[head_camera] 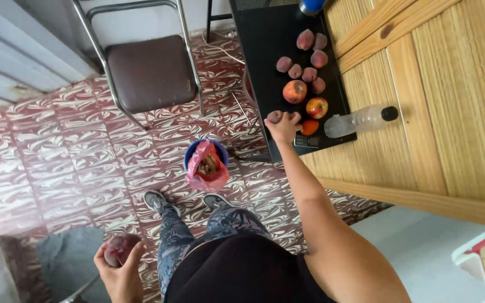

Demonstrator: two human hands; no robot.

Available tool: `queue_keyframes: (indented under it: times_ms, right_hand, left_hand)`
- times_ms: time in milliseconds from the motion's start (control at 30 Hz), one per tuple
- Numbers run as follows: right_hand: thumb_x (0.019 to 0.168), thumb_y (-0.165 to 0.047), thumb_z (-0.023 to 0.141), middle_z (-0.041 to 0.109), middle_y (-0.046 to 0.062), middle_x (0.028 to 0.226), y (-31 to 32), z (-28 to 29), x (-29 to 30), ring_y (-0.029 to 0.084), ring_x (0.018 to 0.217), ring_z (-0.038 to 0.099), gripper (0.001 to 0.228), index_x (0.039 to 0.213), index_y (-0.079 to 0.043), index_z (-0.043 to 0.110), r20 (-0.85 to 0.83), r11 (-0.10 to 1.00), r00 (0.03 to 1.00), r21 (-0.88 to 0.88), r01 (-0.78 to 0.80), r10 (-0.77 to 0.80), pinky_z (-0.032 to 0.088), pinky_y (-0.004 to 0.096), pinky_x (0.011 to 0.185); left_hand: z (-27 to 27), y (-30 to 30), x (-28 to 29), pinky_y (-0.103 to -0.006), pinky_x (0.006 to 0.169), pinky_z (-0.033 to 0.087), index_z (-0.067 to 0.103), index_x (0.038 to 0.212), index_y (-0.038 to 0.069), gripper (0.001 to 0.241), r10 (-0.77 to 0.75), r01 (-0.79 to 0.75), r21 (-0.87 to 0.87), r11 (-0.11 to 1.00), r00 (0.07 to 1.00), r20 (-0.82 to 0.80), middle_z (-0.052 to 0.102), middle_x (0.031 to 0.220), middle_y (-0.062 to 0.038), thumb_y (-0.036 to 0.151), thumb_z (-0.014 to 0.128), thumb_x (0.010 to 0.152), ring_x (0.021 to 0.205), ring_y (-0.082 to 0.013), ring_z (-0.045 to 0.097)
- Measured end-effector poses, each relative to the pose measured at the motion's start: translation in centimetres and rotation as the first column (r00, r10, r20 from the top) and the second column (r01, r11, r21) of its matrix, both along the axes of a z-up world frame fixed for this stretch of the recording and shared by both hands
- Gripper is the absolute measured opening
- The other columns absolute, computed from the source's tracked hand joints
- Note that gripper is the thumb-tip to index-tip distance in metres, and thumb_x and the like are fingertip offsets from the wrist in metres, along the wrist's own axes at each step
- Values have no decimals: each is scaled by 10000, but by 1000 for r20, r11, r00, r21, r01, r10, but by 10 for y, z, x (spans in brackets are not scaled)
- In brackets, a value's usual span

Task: Retrieving produce from a freezer, arranging it on a table, and peeling it into a bucket while sitting on the floor.

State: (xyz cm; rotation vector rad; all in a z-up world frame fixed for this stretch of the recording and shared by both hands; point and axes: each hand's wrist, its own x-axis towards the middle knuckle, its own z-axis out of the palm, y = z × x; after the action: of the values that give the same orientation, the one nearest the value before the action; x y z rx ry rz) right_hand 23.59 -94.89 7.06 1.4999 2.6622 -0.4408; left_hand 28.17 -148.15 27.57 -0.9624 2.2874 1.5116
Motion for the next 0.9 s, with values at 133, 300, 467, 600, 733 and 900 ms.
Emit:
queue_keyframes:
  times_ms: [133, 300, 467, 600, 733, 900]
  right_hand:
    - [791, -672, 650, 300, 179, 1450, -9, -4, -15, 556, 1120, 423, 778, 1271, -68, 546, -56, 947, 968, 201, 252, -246, 532, 570, 747]
    - [854, -503, 778, 309, 183, 1493, -15, -18, -21, 477, 1171, 400, 631, 1318, -144, 544, -120, 851, 960, 444, 281, -255, 568, 555, 732]
    - [927, -319, 777, 270, 169, 1534, -58, -7, -27, 432, 1262, 399, 613, 1456, -209, 486, -221, 832, 937, 436, 342, -269, 582, 529, 832]
    - [994, -325, 640, 307, 189, 1508, -129, -5, -56, 449, 1260, 374, 461, 1392, -127, 518, -353, 850, 880, 306, 429, -317, 569, 538, 822]
    - [1004, -275, 568, 598, 108, 1291, -220, 32, -112, 274, 1202, 547, 294, 1273, -158, 593, -533, 856, 675, -391, 338, -510, 471, 402, 977]
    - [1000, -300, 510, 565, 166, 1421, -289, 14, -147, 285, 1146, 657, 480, 1434, -98, 472, -497, 434, 69, -810, -394, -865, 615, 450, 891]
  left_hand:
    - [-7, -36, -89, -290, 840, 417, 435, 1337, 109, 738, -145, 137, 90, 986, 985, 98, 517, 1160, -132, 186, 796, 698, 946, -195, 510]
    - [-3, -57, -206, -321, 876, 421, 454, 1345, 86, 761, -382, 370, 117, 922, 917, 114, 537, 1168, -156, 175, 812, 679, 976, -239, 538]
    - [-7, -34, -298, -327, 873, 495, 461, 1333, 107, 770, -562, 539, 241, 807, 826, 35, 579, 1206, -151, 41, 820, 655, 1035, -224, 581]
    - [-8, 26, -350, -343, 862, 536, 487, 1335, 124, 793, -764, 740, 203, 641, 640, 76, 575, 1250, -160, 96, 853, 632, 1053, -271, 610]
    - [-27, 104, -370, -318, 905, 540, 508, 1298, 123, 791, -910, 886, 238, 398, 415, -25, 628, 1226, -129, 179, 881, 603, 1056, -230, 635]
    - [-65, 194, -352, -440, 1035, 453, 555, 1315, 186, 908, -984, 955, 251, 160, 173, -31, 653, 1214, -161, 307, 994, 530, 1180, -319, 627]
